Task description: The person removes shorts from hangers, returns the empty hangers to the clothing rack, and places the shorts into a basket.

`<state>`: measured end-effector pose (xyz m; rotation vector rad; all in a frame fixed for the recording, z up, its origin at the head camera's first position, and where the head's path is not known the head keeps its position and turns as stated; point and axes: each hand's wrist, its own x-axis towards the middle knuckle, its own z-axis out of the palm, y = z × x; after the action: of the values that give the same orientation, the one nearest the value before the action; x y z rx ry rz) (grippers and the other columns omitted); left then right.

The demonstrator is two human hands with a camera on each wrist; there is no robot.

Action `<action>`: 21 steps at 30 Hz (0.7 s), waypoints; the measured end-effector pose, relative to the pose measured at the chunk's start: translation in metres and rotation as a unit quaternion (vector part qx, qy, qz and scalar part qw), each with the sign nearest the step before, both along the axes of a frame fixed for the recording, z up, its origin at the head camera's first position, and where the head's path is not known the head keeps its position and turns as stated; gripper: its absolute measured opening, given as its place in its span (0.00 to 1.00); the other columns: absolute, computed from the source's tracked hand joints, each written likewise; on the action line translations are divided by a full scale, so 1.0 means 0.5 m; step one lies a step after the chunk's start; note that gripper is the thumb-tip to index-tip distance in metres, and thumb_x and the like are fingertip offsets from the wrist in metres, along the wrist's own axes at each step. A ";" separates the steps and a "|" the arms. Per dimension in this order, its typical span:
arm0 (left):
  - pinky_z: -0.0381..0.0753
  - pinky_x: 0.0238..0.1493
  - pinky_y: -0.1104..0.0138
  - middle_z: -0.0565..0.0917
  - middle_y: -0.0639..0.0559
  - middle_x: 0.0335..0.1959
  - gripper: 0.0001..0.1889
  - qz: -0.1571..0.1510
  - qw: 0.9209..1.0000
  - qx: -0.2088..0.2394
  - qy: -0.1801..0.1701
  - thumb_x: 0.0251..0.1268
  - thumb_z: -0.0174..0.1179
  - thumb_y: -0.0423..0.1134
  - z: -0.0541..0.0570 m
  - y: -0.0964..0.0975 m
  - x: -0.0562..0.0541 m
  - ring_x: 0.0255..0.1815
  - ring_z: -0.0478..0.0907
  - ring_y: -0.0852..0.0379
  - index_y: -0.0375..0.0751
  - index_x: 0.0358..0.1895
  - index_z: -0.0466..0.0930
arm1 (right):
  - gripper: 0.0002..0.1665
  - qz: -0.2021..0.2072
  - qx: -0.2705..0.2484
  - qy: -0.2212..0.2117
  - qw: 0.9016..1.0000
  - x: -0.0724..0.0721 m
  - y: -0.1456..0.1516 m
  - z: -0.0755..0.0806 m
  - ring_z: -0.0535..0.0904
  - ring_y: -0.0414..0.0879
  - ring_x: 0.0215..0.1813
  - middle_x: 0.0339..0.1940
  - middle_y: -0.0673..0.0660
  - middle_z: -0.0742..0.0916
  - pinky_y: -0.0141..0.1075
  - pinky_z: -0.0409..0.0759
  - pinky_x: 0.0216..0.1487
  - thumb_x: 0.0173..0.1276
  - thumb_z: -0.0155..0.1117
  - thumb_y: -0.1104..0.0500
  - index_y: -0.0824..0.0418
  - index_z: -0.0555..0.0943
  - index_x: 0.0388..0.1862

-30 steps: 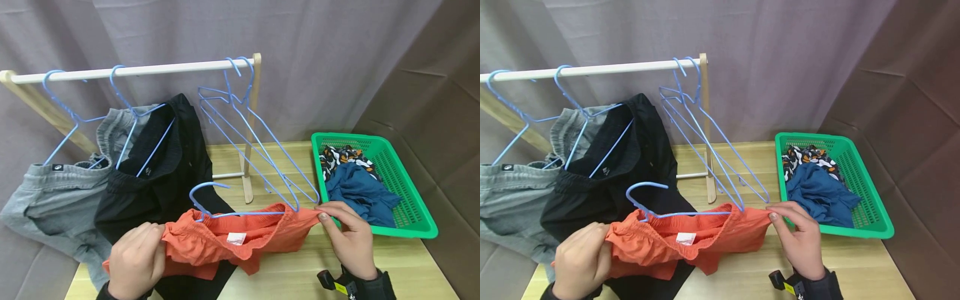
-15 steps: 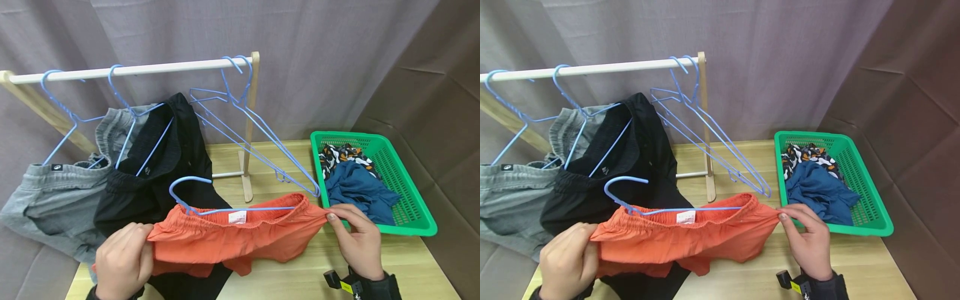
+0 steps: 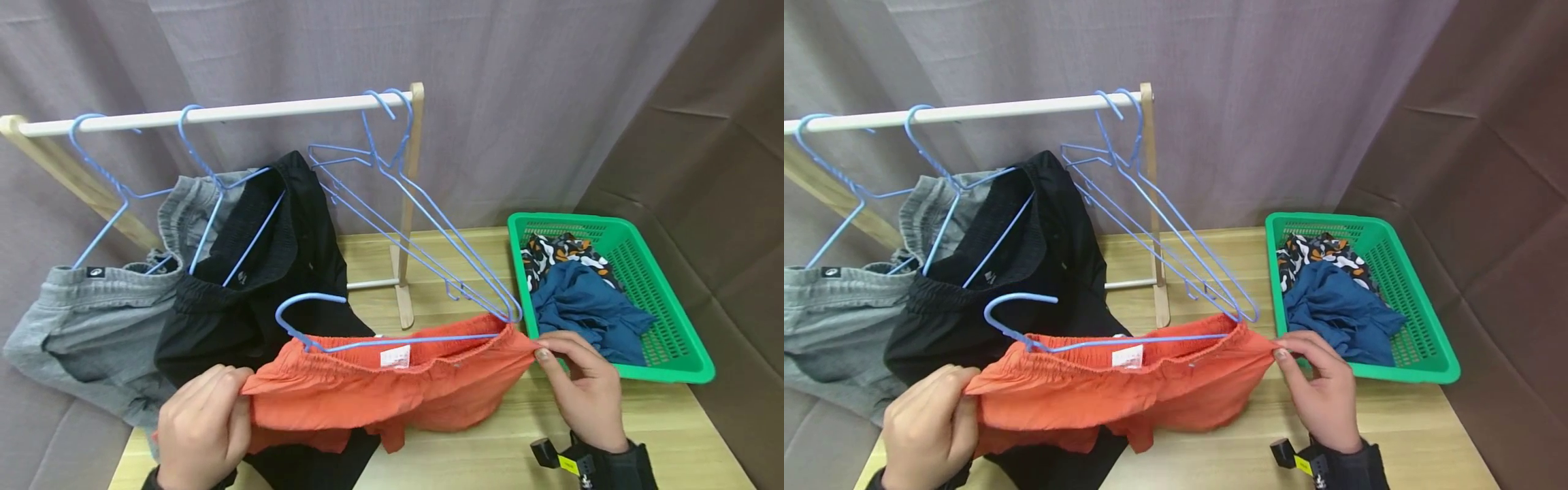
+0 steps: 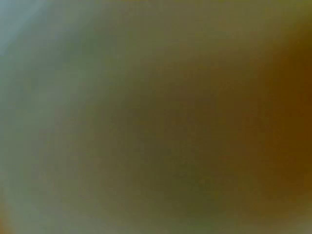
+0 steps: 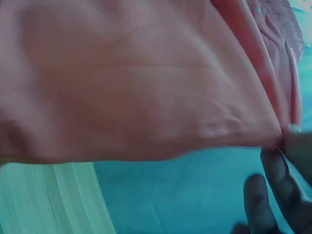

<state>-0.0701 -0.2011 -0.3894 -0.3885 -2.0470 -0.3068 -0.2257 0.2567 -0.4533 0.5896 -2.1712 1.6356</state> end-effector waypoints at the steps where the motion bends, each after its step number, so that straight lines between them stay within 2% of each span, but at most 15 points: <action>1: 0.74 0.23 0.56 0.80 0.49 0.24 0.19 -0.003 1.000 0.001 0.003 0.80 0.46 0.39 -0.001 0.000 -0.001 0.19 0.74 0.51 0.34 0.33 0.83 | 0.20 0.022 0.004 -0.001 1.000 0.001 -0.006 0.002 0.85 0.44 0.58 0.54 0.61 0.88 0.28 0.81 0.61 0.70 0.63 0.86 0.76 0.87 0.57; 3: 0.75 0.24 0.55 0.80 0.49 0.24 0.19 -0.004 1.000 0.003 0.001 0.79 0.45 0.39 -0.004 -0.001 -0.001 0.20 0.74 0.51 0.34 0.33 0.83 | 0.24 0.049 0.026 0.008 0.998 0.003 -0.020 0.006 0.84 0.42 0.56 0.57 0.57 0.88 0.26 0.81 0.55 0.70 0.64 0.85 0.73 0.85 0.62; 5: 0.76 0.26 0.54 0.81 0.49 0.24 0.18 0.001 1.000 -0.001 -0.011 0.78 0.45 0.39 -0.007 -0.001 0.001 0.20 0.75 0.51 0.35 0.34 0.83 | 0.27 0.057 0.047 0.026 0.997 0.004 -0.036 0.010 0.84 0.39 0.52 0.58 0.54 0.88 0.25 0.81 0.49 0.69 0.66 0.84 0.71 0.85 0.65; 8: 0.78 0.27 0.53 0.82 0.49 0.25 0.18 0.003 1.000 -0.005 -0.026 0.77 0.45 0.38 -0.013 0.000 0.003 0.21 0.77 0.50 0.36 0.35 0.84 | 0.25 0.045 0.055 0.045 0.996 0.004 -0.057 0.012 0.84 0.37 0.44 0.53 0.52 0.88 0.24 0.81 0.40 0.67 0.69 0.84 0.68 0.88 0.60; 11: 0.78 0.27 0.54 0.82 0.50 0.26 0.18 -0.002 0.999 -0.005 -0.036 0.77 0.45 0.39 -0.016 0.003 0.002 0.21 0.76 0.51 0.36 0.35 0.84 | 0.22 0.043 0.022 0.044 0.998 0.005 -0.067 0.009 0.87 0.39 0.41 0.48 0.54 0.89 0.26 0.84 0.40 0.65 0.69 0.86 0.70 0.90 0.53; 15: 0.76 0.26 0.57 0.80 0.52 0.25 0.16 -0.014 0.998 -0.002 -0.055 0.74 0.45 0.37 -0.016 0.011 -0.003 0.21 0.73 0.54 0.38 0.36 0.84 | 0.21 0.060 -0.018 0.052 0.997 0.009 -0.071 0.003 0.87 0.41 0.38 0.43 0.58 0.89 0.27 0.84 0.37 0.63 0.68 0.88 0.72 0.91 0.49; 18: 0.75 0.25 0.59 0.80 0.52 0.25 0.14 -0.030 0.998 -0.006 -0.055 0.70 0.46 0.35 -0.019 0.021 -0.010 0.21 0.72 0.55 0.37 0.36 0.84 | 0.21 0.073 -0.022 0.056 0.996 0.012 -0.077 -0.001 0.87 0.42 0.36 0.41 0.59 0.89 0.27 0.84 0.35 0.63 0.69 0.88 0.72 0.91 0.49; 21: 0.76 0.24 0.59 0.80 0.51 0.25 0.14 -0.037 0.998 -0.009 -0.049 0.69 0.46 0.34 -0.021 0.030 -0.015 0.21 0.72 0.55 0.38 0.35 0.83 | 0.21 0.067 -0.017 0.052 0.996 0.018 -0.085 -0.001 0.88 0.42 0.35 0.41 0.58 0.89 0.28 0.84 0.33 0.63 0.70 0.87 0.72 0.91 0.49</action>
<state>-0.0779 -0.1861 -0.4000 -0.4690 -2.1366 -0.3575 -0.2166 0.2143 -0.4537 0.8077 -2.0647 1.6665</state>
